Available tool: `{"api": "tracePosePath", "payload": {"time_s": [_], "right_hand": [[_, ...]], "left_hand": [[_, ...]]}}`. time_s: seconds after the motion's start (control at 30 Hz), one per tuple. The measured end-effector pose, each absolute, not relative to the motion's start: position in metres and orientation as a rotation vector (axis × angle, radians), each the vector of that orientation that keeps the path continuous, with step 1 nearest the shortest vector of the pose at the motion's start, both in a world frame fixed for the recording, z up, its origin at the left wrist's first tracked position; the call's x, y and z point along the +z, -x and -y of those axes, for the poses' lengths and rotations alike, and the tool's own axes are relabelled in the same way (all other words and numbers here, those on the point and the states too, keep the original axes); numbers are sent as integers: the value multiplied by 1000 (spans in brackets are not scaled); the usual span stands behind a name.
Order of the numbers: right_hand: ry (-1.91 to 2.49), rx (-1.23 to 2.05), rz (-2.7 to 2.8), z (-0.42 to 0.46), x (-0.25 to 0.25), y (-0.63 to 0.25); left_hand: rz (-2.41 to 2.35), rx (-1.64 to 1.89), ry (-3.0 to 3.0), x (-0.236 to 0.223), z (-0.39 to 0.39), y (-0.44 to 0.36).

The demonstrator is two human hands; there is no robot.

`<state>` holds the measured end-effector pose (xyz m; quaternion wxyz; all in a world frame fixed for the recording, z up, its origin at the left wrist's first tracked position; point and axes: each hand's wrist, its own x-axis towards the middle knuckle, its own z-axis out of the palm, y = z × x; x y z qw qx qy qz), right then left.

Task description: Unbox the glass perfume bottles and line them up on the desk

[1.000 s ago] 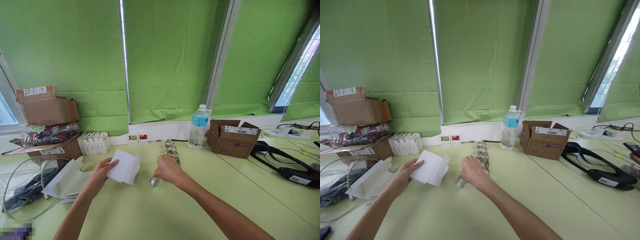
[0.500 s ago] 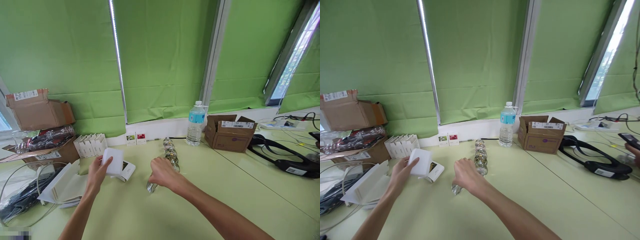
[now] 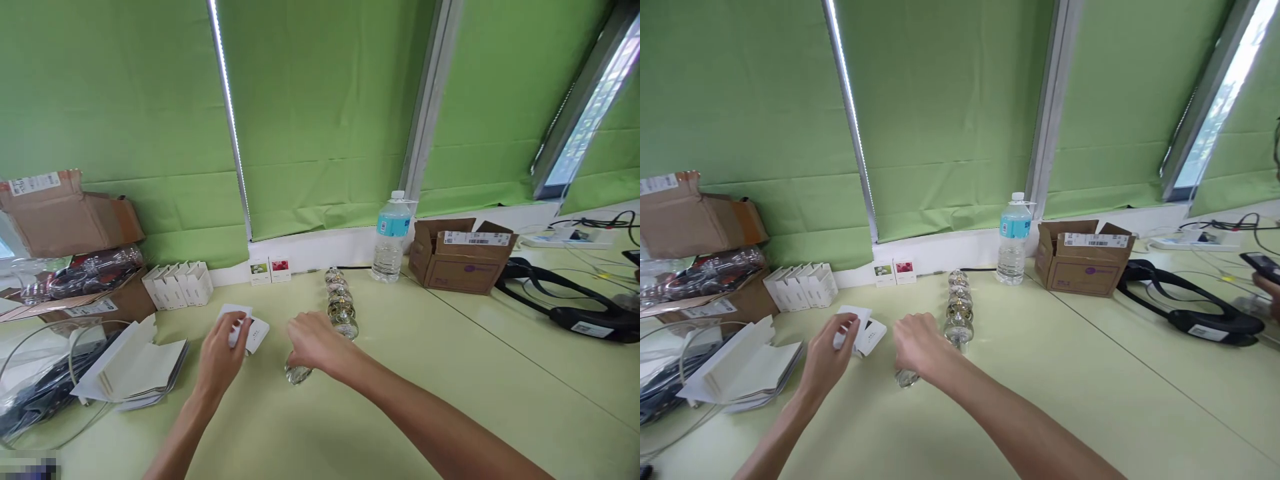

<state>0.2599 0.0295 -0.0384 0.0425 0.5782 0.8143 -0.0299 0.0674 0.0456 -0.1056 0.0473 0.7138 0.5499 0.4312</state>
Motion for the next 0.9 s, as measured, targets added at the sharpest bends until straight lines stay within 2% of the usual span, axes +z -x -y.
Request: {"api": "tracePosePath", "payload": {"time_s": [0.2, 0.37, 0.9], "right_hand": [[-1739, -121, -2474, -30, -28, -257], [-1769, -129, -2449, -29, -27, -263], [-1945, -133, -2521, -26, -30, -289]], "left_hand": [[-1226, 906, -2059, -115, -29, -98], [-1255, 736, -1993, -130, -24, -112], [-1193, 830, -1871, -142, -26, -117]]}}
